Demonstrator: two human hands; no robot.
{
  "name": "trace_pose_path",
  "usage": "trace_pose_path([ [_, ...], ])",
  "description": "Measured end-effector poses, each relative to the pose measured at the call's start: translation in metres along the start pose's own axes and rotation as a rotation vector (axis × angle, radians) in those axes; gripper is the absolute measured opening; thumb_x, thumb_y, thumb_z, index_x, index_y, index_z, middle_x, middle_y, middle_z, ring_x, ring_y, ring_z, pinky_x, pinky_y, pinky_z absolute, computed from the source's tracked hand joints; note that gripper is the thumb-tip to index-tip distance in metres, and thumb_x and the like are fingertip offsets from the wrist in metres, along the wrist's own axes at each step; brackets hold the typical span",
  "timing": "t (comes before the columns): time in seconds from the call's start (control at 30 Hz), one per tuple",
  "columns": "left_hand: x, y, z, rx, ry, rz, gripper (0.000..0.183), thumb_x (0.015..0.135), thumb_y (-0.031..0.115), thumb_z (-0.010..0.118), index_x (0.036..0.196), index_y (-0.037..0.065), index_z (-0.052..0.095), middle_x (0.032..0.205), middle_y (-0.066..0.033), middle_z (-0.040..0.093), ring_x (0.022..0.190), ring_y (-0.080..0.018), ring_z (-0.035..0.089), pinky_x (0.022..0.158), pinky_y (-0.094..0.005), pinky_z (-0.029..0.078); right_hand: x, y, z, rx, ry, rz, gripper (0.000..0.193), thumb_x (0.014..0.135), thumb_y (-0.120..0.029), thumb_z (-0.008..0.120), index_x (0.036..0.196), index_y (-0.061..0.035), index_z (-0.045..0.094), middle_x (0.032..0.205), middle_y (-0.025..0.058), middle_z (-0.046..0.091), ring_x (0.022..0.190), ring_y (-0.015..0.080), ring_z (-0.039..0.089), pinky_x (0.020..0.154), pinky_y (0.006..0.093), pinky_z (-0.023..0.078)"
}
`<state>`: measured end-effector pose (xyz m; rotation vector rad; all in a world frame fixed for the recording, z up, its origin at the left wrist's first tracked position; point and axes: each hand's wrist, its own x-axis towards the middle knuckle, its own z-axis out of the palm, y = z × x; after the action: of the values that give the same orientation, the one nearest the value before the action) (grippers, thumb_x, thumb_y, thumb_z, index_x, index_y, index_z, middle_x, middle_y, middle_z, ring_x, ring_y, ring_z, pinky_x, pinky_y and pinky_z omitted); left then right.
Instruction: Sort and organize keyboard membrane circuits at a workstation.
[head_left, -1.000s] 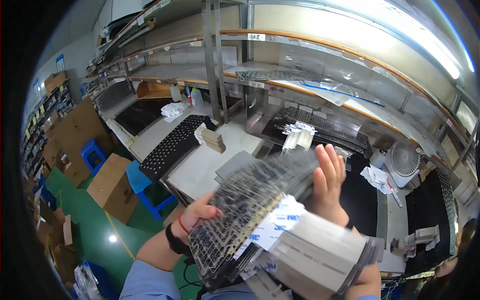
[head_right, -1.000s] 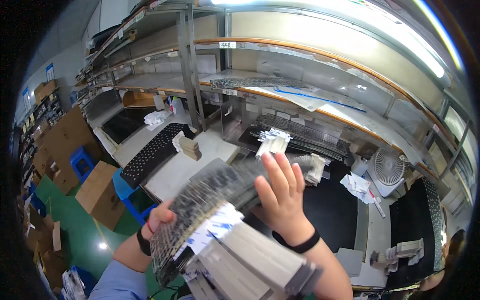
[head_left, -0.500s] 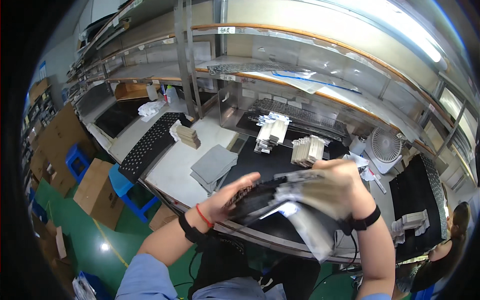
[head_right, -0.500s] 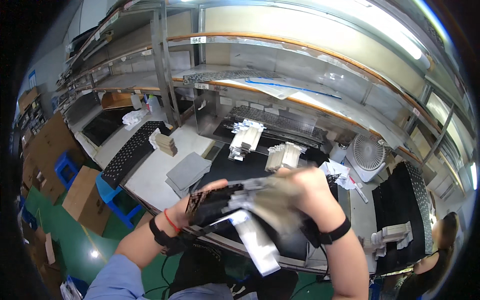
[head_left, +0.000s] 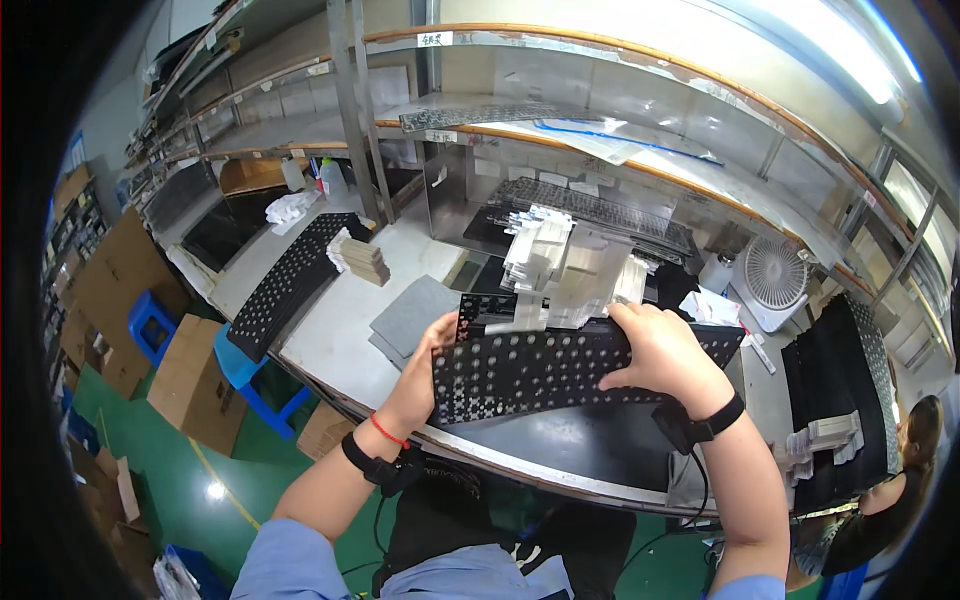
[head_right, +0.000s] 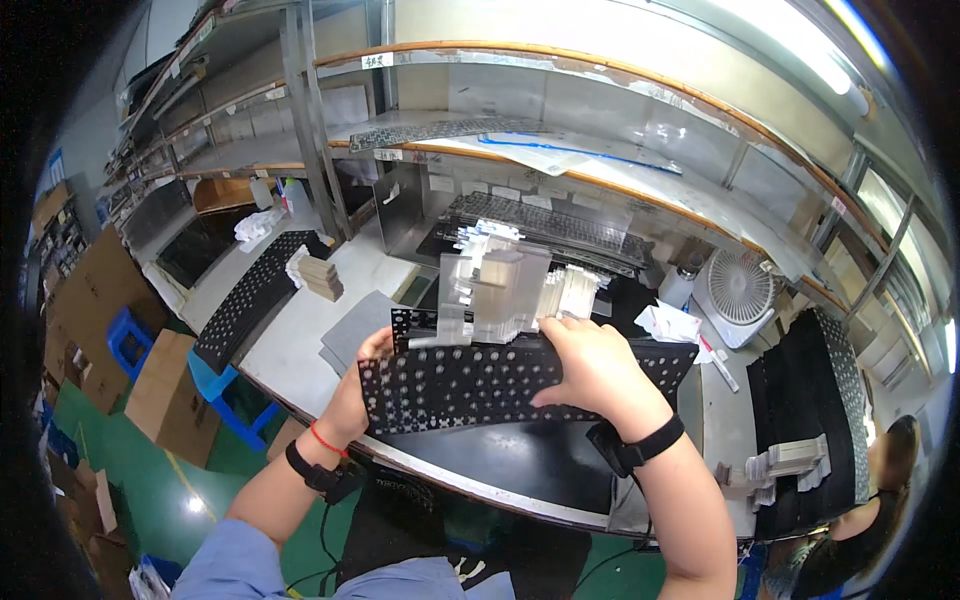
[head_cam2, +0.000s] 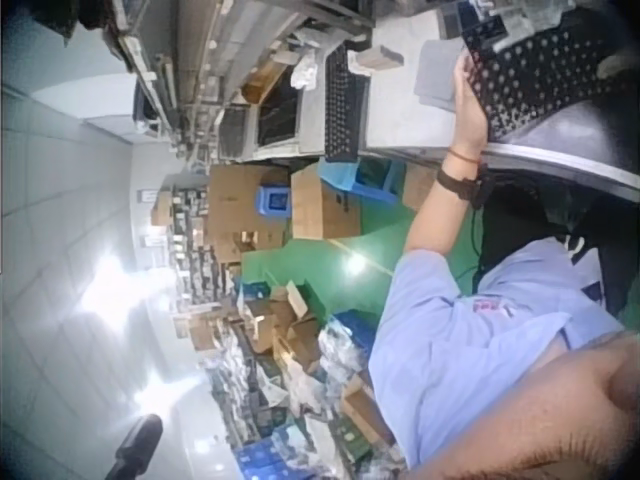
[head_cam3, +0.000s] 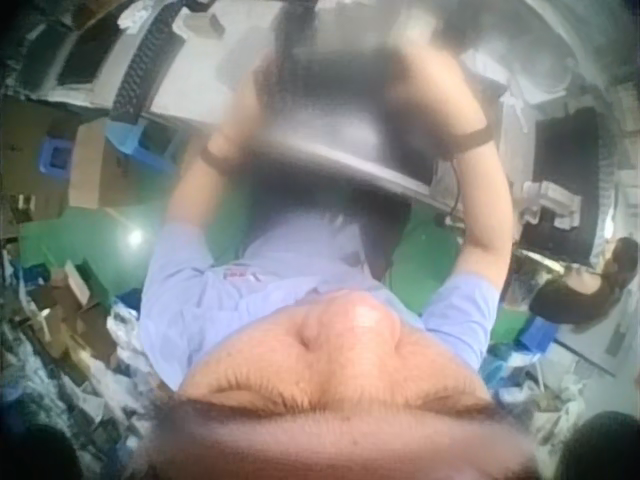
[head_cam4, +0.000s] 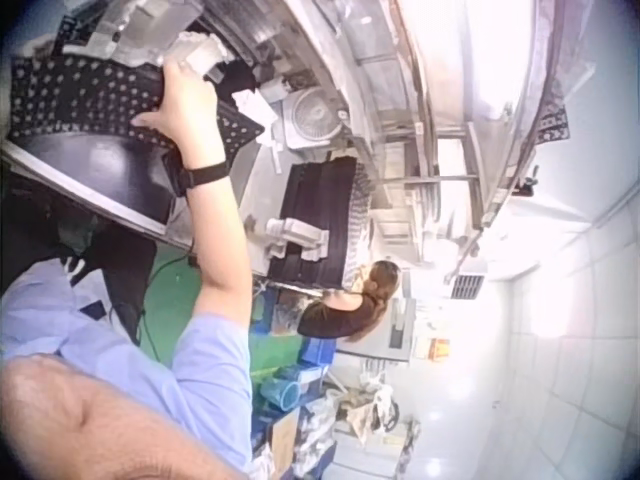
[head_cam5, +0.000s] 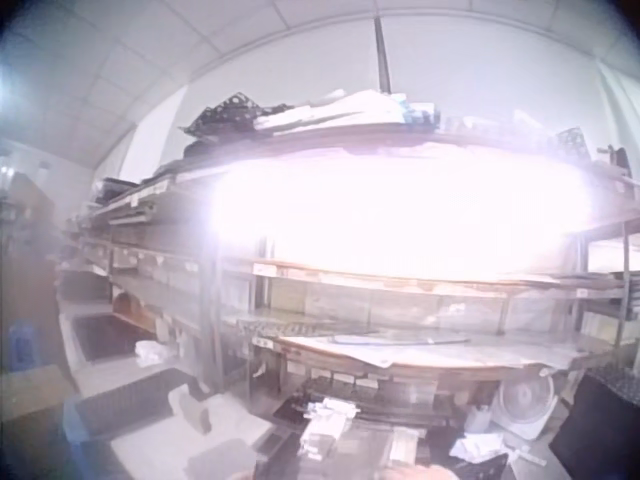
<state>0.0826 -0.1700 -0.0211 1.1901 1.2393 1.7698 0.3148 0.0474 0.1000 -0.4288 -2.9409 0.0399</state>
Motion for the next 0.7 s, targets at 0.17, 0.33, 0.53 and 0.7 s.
trace_pose_path([
  [0.17, 0.005, -0.013, 0.012, -0.024, 0.203, 0.166, 0.07, 0.109, 0.055, 0.024, 0.146, -0.003, 0.037, 0.14, -0.0111, 0.051, 0.13, -0.0172, 0.047, 0.115, -0.0346, 0.032, -0.003, -0.013, 0.019, -0.051, 0.205, -0.079, 0.071, 0.066, -0.037, 0.089, 0.117, -0.0009, 0.058, 0.104, 0.0147, 0.066, 0.103, 0.0326, 0.065, 0.085, 0.0419, 0.051],
  [0.33, 0.01, -0.004, 0.016, -0.056, 0.227, 0.125, 0.06, 0.11, 0.049, 0.025, 0.135, 0.0, 0.048, 0.127, -0.0088, 0.058, 0.117, -0.0154, 0.053, 0.106, -0.032, 0.04, -0.009, -0.024, 0.016, -0.005, 0.171, -0.092, 0.053, 0.073, -0.028, 0.084, 0.113, -0.0032, 0.059, 0.102, 0.0117, 0.064, 0.099, 0.031, 0.064, 0.082, 0.0413, 0.049],
  [0.53, 0.019, -0.004, 0.033, 0.037, 0.086, 0.119, 0.069, 0.108, 0.057, 0.021, 0.134, 0.001, 0.05, 0.121, -0.0117, 0.061, 0.112, -0.0198, 0.058, 0.104, -0.0339, 0.043, 0.0, -0.026, 0.022, 0.002, 0.163, -0.131, 0.082, 0.072, -0.034, 0.083, 0.139, 0.0001, 0.052, 0.114, 0.0136, 0.065, 0.108, 0.0309, 0.062, 0.092, 0.0401, 0.049],
  [0.7, 0.023, -0.003, 0.037, -0.085, 0.177, 0.113, 0.069, 0.108, 0.058, 0.021, 0.14, 0.001, 0.045, 0.126, -0.011, 0.059, 0.116, -0.017, 0.057, 0.106, -0.0333, 0.042, 0.015, -0.027, 0.019, -0.021, 0.101, -0.056, 0.078, 0.068, -0.044, 0.086, 0.122, 0.0038, 0.057, 0.108, 0.0182, 0.066, 0.105, 0.0342, 0.063, 0.089, 0.0416, 0.049],
])
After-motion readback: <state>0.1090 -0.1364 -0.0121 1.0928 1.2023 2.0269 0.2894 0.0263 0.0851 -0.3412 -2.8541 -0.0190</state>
